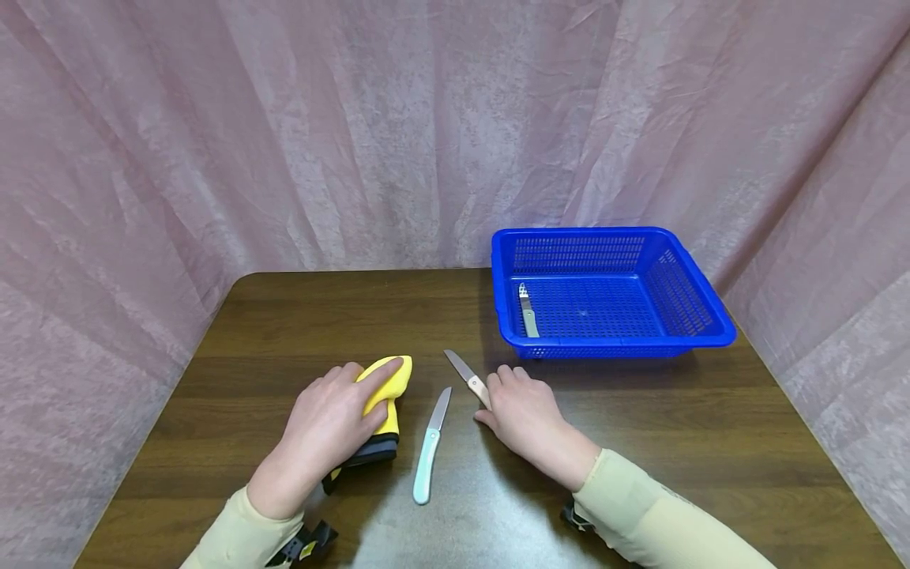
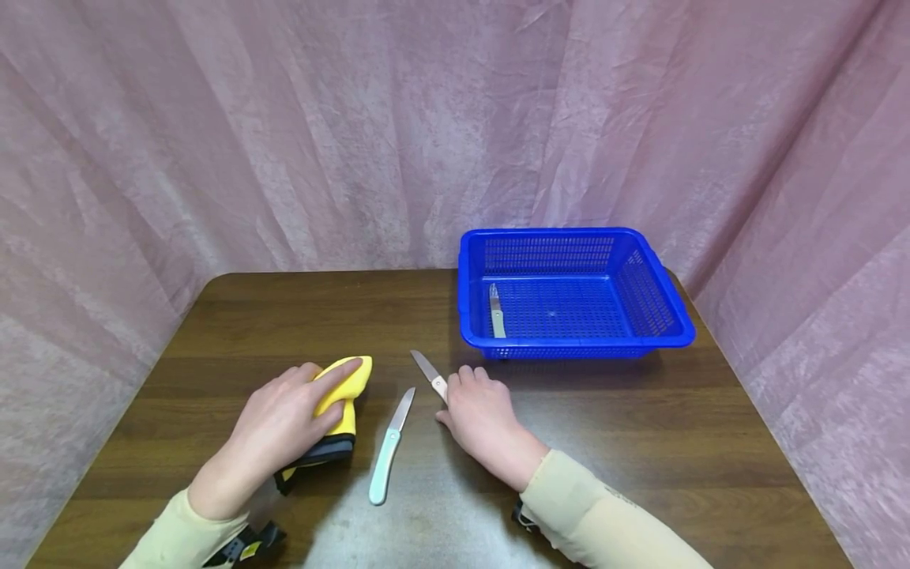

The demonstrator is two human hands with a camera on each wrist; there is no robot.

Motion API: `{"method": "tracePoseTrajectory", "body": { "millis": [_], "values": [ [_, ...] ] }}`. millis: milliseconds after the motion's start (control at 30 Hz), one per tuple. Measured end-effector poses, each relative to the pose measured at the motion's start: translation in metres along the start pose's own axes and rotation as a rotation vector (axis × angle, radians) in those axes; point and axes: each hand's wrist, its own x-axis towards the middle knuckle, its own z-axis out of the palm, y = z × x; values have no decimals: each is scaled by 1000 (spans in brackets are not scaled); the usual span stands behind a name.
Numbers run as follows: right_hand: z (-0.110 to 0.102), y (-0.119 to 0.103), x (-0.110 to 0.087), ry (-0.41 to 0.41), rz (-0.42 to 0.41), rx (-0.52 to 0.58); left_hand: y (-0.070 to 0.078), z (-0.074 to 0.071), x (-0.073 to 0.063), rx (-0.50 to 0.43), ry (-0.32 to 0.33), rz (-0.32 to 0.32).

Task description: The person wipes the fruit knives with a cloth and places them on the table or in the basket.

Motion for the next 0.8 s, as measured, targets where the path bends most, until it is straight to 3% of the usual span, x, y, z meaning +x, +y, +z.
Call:
{"method": "tracePoseTrajectory", "body": {
  "millis": [433, 800],
  "values": [
    [5, 3, 4, -12, 6, -17, 1, -3, 3, -2, -28, -26],
    [8, 2, 7, 24, 11, -34, 0, 0, 1, 0, -36, -22]
  ]
}}
